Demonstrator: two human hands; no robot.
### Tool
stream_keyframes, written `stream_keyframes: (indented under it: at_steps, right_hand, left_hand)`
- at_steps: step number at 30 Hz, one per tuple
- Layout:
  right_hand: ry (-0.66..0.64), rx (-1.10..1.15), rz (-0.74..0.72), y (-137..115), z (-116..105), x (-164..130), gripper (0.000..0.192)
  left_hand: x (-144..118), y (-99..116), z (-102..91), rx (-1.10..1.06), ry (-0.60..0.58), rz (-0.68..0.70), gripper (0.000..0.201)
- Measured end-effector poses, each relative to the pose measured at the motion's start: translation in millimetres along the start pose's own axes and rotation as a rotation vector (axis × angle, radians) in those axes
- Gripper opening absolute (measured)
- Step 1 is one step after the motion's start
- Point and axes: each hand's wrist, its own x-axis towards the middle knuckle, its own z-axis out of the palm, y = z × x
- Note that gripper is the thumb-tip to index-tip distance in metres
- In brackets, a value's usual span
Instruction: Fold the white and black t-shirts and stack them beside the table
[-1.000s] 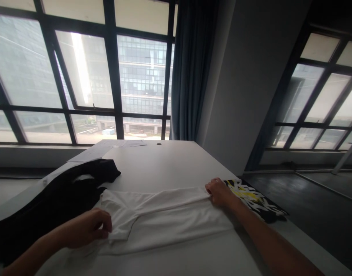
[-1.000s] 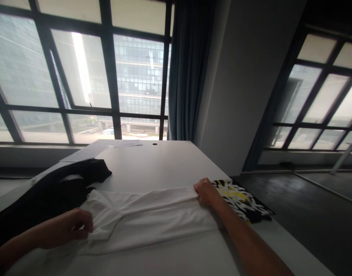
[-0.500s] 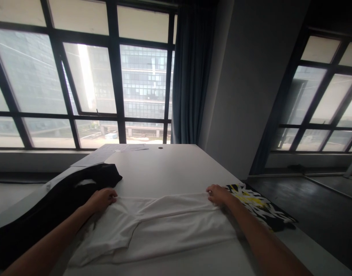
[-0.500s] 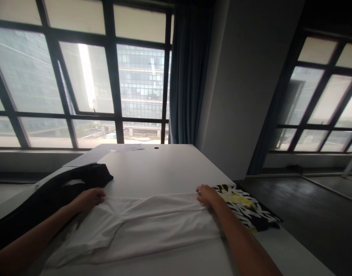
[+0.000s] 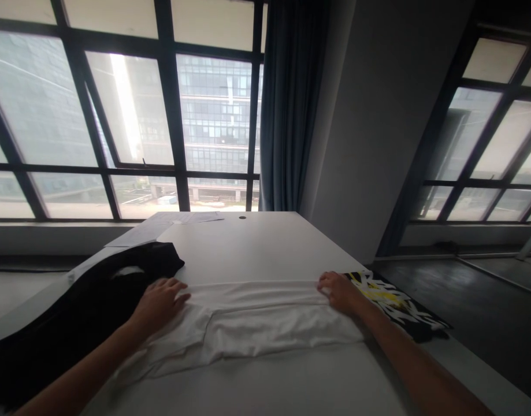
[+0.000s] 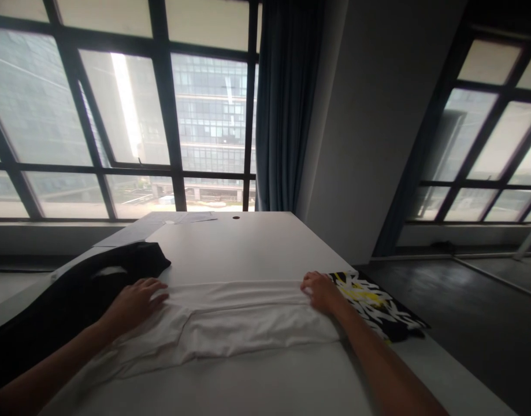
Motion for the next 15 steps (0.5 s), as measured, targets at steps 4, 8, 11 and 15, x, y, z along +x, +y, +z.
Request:
stream_keyframes:
  at_steps: [4, 8, 11, 15]
  right_hand:
    - [-0.144, -0.049, 0.053, 2.6, -12.6, -16.8, 0.055]
    - [-0.211, -0.129, 0.087, -10.4, -26.4, -22.2, 0.041]
    - [-0.114, 0.066, -0.017, -36.7, -25.8, -15.8, 0.042]
    - [-0.124, 0.329, -0.112, -70.8, -8.4, -4.2, 0.052]
  left_hand:
    - [-48.8, 34.0, 11.9, -0.028, -0.294, -0.018, 0.074]
    - [-76.6, 32.7, 28.2, -0.011, -0.330, 0.006, 0.073]
    - [-77.9, 21.0, 33.2, -0.042, -0.302, 0.113, 0.073]
    - [-60.6, 3.7, 34.6, -0.077, -0.299, 0.264, 0.070]
